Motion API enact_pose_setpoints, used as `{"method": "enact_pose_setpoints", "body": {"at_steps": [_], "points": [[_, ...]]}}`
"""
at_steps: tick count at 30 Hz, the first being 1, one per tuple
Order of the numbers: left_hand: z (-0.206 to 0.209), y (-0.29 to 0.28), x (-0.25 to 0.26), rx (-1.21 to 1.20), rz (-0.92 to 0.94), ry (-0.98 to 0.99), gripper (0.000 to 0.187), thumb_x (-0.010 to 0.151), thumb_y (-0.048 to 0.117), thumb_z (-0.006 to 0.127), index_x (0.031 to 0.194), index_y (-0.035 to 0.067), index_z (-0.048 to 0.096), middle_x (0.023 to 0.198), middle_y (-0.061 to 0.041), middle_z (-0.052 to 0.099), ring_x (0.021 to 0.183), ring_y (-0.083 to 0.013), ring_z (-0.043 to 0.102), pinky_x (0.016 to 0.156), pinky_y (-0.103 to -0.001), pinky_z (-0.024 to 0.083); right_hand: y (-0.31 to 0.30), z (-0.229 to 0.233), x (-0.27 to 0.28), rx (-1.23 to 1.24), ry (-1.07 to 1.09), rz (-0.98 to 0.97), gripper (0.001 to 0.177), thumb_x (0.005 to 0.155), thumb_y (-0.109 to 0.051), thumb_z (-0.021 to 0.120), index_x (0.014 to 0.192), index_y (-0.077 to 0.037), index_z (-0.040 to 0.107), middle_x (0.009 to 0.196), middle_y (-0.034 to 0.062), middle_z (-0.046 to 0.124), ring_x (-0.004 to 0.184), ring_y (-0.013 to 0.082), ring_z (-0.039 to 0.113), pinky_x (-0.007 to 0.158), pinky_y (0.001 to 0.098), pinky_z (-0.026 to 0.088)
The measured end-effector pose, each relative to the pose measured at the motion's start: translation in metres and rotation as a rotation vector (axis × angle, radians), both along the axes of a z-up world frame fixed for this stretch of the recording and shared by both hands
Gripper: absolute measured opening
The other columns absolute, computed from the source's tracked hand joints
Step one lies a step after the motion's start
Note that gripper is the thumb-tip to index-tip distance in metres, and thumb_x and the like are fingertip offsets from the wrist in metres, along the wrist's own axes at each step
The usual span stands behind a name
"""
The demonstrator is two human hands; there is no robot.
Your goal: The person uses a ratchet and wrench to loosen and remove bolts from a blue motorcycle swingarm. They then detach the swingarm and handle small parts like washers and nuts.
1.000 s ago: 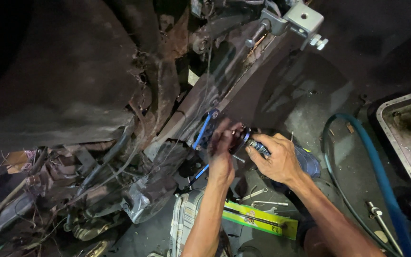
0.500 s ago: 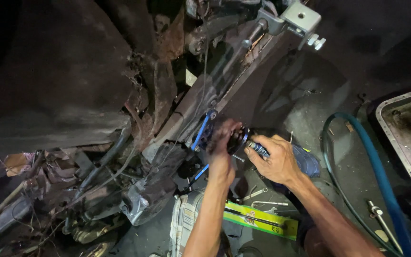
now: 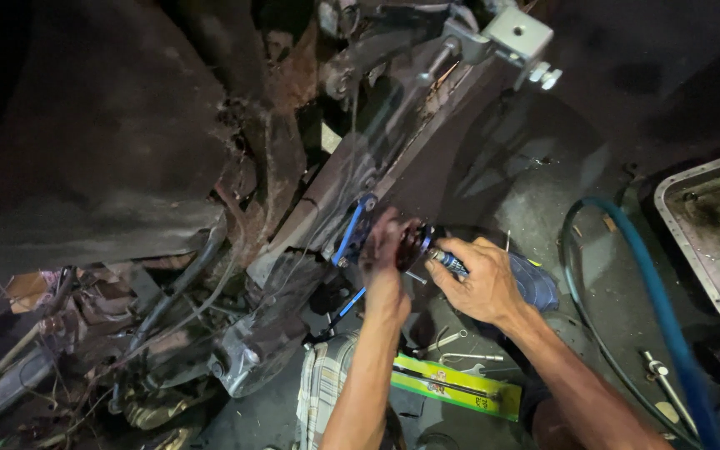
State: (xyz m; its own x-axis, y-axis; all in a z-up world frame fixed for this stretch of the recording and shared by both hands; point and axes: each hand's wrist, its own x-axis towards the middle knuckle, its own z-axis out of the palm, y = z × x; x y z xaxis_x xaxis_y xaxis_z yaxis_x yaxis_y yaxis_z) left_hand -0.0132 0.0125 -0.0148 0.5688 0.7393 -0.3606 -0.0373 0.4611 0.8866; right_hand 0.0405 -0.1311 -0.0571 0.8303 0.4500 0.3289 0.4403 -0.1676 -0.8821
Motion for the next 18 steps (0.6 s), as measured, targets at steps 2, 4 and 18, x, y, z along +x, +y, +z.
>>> {"method": "enact_pose_setpoints", "body": {"at_steps": [2, 4, 18], "points": [[0.023, -0.003, -0.004, -0.069, -0.143, -0.077, 0.052, 0.106, 0.023, 0.065, 0.152, -0.003, 0.063, 0.127, -0.028, 0.078, 0.121, -0.0286, 0.075, 0.107, -0.04, 0.057, -0.002, -0.003, -0.002, 0.0, -0.006, -0.007, 0.027, 0.088, -0.028, 0.086, 0.11, -0.013, 0.08, 0.074, 0.015, 0.075, 0.071, 0.0408, 0.074, 0.065, 0.0489, 0.059], [0.007, 0.009, -0.009, 0.064, -0.265, 0.003, 0.03, 0.106, 0.018, 0.066, 0.123, -0.001, 0.082, 0.123, -0.023, 0.082, 0.116, -0.0253, 0.079, 0.104, -0.035, 0.058, -0.003, -0.007, -0.002, -0.008, 0.0, 0.007, 0.028, 0.088, -0.03, 0.087, 0.108, -0.012, 0.081, 0.074, 0.0146, 0.076, 0.07, 0.0401, 0.074, 0.065, 0.0491, 0.059], [0.014, 0.009, -0.009, -0.003, -0.226, -0.066, 0.029, 0.107, 0.01, 0.066, 0.129, -0.004, 0.076, 0.12, -0.027, 0.08, 0.113, -0.029, 0.078, 0.103, -0.04, 0.059, -0.001, -0.003, -0.004, -0.014, 0.044, 0.028, 0.028, 0.09, -0.031, 0.085, 0.109, -0.012, 0.081, 0.071, 0.0141, 0.075, 0.068, 0.041, 0.072, 0.064, 0.0504, 0.058]]}}
